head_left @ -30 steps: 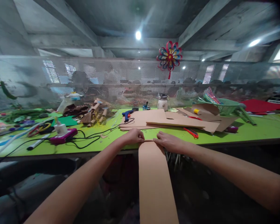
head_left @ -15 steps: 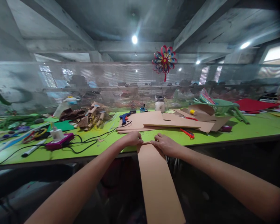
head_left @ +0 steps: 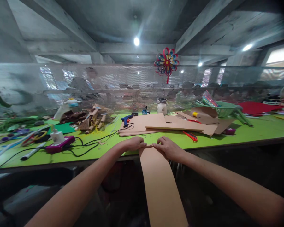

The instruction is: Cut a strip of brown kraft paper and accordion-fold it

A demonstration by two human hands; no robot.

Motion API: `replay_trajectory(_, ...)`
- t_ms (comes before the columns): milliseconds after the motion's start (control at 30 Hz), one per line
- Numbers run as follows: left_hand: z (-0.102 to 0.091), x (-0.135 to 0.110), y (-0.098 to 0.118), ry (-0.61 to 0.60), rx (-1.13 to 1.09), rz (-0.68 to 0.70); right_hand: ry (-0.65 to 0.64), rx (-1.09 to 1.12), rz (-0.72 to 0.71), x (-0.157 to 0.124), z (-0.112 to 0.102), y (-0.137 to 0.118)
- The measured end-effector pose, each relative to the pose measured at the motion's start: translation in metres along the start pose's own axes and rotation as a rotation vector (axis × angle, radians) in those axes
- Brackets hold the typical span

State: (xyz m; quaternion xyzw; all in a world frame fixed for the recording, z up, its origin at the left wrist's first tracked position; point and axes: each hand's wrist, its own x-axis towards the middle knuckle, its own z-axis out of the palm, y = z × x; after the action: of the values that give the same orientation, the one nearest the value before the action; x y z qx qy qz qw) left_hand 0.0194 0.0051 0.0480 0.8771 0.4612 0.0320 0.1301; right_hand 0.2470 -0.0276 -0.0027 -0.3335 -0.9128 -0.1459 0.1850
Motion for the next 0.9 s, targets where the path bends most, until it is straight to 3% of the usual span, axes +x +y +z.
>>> replay_trajectory(133, 0.004, -0.003, -0.001, 0.055, -0.075, 0.047, 0.151, 0.27, 0.044, 0.004, -0.001, 0.01)
replay_trajectory(233, 0.006, -0.003, -0.006, 0.088, -0.203, 0.144, 0.225, 0.527, 0.164, 0.017, -0.014, 0.019)
replay_trajectory(367, 0.009, -0.003, -0.011, 0.103, -0.345, 0.188, -0.084, 0.857, 0.295, 0.036, -0.03, 0.027)
replay_trajectory(467, 0.014, -0.006, -0.014, 0.158, -0.368, 0.204, -0.149, 1.022, 0.379, 0.044, -0.029, 0.029)
replay_trajectory(700, 0.023, -0.008, -0.017, 0.274, -0.313, 0.188, -0.114, 1.088, 0.456, 0.05, -0.001, 0.018)
replay_trajectory(900, 0.023, -0.012, -0.01, 0.242, -0.346, 0.193, 0.012, 1.12, 0.569, 0.048, 0.009, 0.008)
